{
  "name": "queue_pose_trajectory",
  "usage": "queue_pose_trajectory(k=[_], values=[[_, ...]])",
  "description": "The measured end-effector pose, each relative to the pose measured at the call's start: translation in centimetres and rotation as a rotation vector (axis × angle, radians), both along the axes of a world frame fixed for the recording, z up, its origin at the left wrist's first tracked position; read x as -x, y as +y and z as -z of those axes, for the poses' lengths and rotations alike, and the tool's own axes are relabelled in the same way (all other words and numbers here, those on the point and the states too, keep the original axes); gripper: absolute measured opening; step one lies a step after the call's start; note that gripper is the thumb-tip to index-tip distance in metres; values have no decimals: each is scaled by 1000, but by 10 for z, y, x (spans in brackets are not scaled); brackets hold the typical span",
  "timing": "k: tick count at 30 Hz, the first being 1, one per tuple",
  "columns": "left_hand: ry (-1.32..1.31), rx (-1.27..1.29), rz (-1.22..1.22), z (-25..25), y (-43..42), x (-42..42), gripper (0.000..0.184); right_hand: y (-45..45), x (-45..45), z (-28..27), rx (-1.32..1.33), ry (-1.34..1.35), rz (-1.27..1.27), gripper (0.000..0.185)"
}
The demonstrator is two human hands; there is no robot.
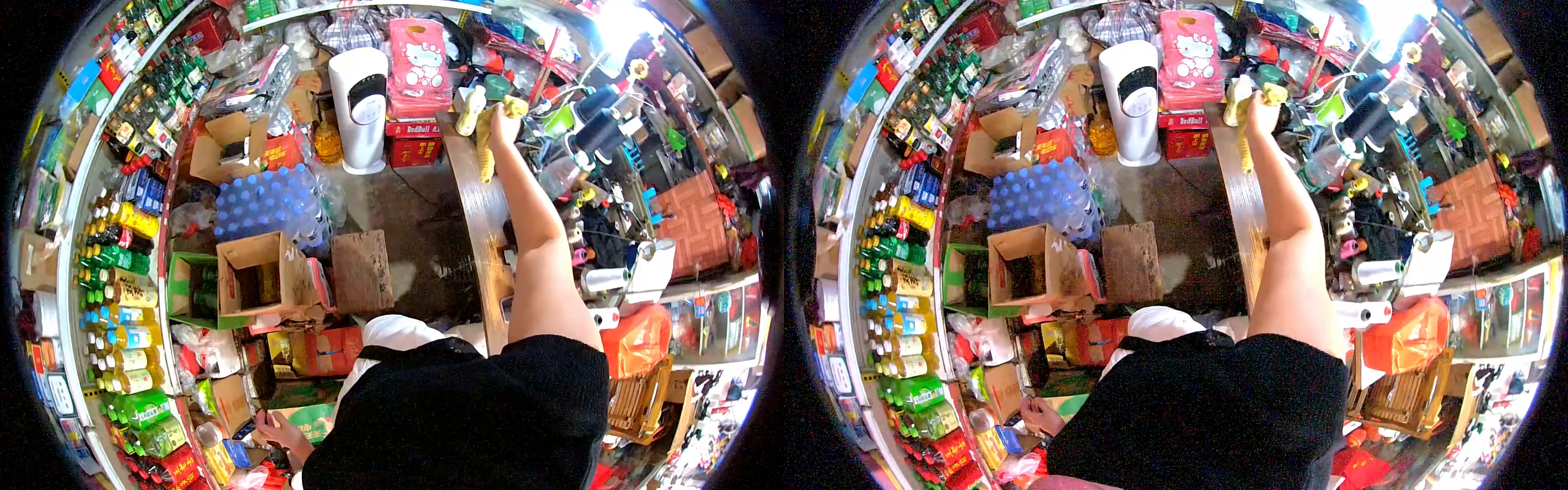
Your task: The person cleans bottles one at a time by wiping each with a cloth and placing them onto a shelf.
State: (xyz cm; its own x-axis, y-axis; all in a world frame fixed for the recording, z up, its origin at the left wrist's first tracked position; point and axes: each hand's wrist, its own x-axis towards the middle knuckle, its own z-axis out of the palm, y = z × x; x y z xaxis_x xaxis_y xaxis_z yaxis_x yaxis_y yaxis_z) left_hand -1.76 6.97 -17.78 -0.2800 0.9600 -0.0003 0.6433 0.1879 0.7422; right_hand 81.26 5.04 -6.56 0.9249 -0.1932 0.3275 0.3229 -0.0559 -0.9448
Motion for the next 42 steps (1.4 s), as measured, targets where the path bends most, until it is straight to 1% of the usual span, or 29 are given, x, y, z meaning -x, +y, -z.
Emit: queue_pose_trajectory(k=[3, 4, 6, 7, 8, 9, 10, 11, 12, 13, 14, 16, 17, 18, 19, 21, 24, 26, 28, 30, 32, 33, 34, 35, 36, 37, 39, 40, 42], values=[[21, -81, 128, 7, 6, -19, 33, 4, -54, -17, 223, -28, 195, 51], [28, -83, 113, -8, 7, -37, 33, 6, -79, -18, 273, -92, 224, 52], [66, 28, 132, -39, 8, -72, 31, 17, -96, -35, 382, 36, 224, 53], [87, -80, 176, -10, 14, -56, 28, 23, -83, -57, 490, -95, 195, 47], [98, -94, 108, -13, 18, -57, 28, 29, -99, -58, 823, -65, 177, 40], [121, -56, 184, -23, 23, -69, 26, 35, -160, -15, 769, -271, 128, 33], [139, -20, 248, -31, 23, -82, 24, 41, -103, -59, 775, -608, 68, 34], [54, -48, 218, -36, 23, -95, 21, 47, -166, -13, 970, -756, 183, 33], [-28, -80, 187, -40, 25, -107, 19, 63, -150, -22, 909, -163, 79, 34], [77, -117, 245, -29, 27, -106, 18, 65, -147, -13, 1001, -381, 158, 35], [190, -144, 309, -21, 30, -101, 17, 73, -150, -8, 1038, -131, 78, 37], [-2, -8, 196, -57, 37, -138, 19, 71, -173, 29, 1300, -377, -33, 50], [-65, 2, 177, -63, 37, -147, 20, 69, -181, 47, 1335, -288, -79, 53], [-128, 11, 162, -68, 35, -152, 21, 73, -179, 54, 1490, -99, -193, 58], [-26, -13, 190, -63, 35, -150, 21, 62, -218, 93, 1549, -343, -138, 50], [100, -15, 220, -64, 33, -152, 20, 57, -191, 75, 1556, -226, -124, 45], [33, 18, 217, -64, 26, -151, 18, 55, -163, 58, 1616, -145, -108, 39], [45, 18, 192, -62, 23, -150, 17, 40, -172, 78, 1531, -288, -156, 36], [-79, 58, 270, -49, 19, -145, 17, 36, -145, 73, 1515, -291, -197, 37], [-101, 8, 282, -50, 18, -145, 17, 33, -123, 70, 1572, -410, -228, 33], [-86, 128, 436, -69, 19, -146, 18, 34, -101, 61, 1532, -536, -287, 29], [6, 201, 489, -75, 20, -145, 20, 35, -74, 47, 1454, -657, -311, 24], [6, 189, 487, -85, 23, -146, 20, 35, -32, 23, 1443, -662, -306, 24], [-19, 240, 556, -95, 26, -148, 22, 35, 16, -4, 1174, -441, -530, 36], [-45, 290, 625, -100, 28, -149, 24, 32, 22, 0, 1142, -605, -672, 38], [-127, 211, 667, -92, 30, -149, 30, 31, 47, -11, 1102, -764, -820, 39], [-144, 183, 739, -98, 35, -152, 33, 30, 126, -40, 895, -278, -1074, 52], [-158, 160, 812, -109, 39, -156, 37, 31, 149, -41, 1084, -736, -1111, 32], [-176, 71, 849, -122, 44, -163, 42, 32, 239, -83, 1175, -1305, -1220, 10]])
